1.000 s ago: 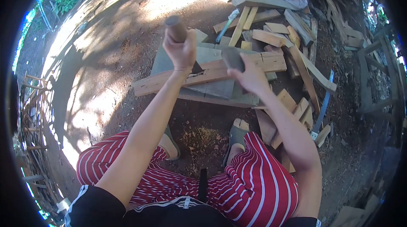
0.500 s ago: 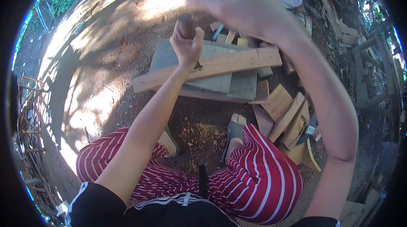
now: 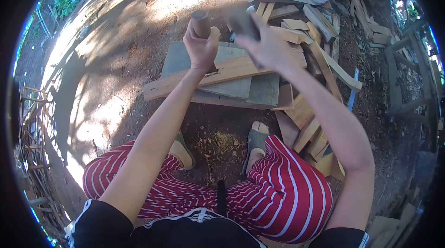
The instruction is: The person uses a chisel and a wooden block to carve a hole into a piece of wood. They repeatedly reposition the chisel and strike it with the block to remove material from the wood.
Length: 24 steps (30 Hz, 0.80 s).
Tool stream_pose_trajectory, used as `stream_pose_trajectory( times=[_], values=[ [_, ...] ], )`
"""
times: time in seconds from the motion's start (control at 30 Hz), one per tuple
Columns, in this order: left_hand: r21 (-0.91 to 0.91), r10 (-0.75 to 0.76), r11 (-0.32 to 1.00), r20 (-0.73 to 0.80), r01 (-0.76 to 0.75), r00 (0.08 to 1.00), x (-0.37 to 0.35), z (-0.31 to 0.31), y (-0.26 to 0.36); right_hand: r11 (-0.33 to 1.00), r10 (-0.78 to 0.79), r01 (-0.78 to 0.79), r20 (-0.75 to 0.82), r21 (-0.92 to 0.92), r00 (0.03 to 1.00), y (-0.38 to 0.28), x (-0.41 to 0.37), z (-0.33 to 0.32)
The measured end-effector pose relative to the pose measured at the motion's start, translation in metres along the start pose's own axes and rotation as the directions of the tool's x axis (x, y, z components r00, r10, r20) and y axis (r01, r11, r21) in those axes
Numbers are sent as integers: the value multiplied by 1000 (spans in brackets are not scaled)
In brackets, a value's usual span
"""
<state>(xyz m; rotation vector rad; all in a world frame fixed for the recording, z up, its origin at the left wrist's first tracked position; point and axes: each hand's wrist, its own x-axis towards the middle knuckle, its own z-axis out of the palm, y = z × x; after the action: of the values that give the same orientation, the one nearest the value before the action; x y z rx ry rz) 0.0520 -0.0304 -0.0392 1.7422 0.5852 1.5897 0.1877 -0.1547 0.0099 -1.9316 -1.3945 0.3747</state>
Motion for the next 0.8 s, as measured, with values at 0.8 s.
stream_pose_trajectory(
  times=[0.8],
  values=[
    [-171, -702, 599, 358, 783, 615, 69, 13, -84, 886, 345, -301, 68, -353, 936, 61, -65, 63]
  ],
)
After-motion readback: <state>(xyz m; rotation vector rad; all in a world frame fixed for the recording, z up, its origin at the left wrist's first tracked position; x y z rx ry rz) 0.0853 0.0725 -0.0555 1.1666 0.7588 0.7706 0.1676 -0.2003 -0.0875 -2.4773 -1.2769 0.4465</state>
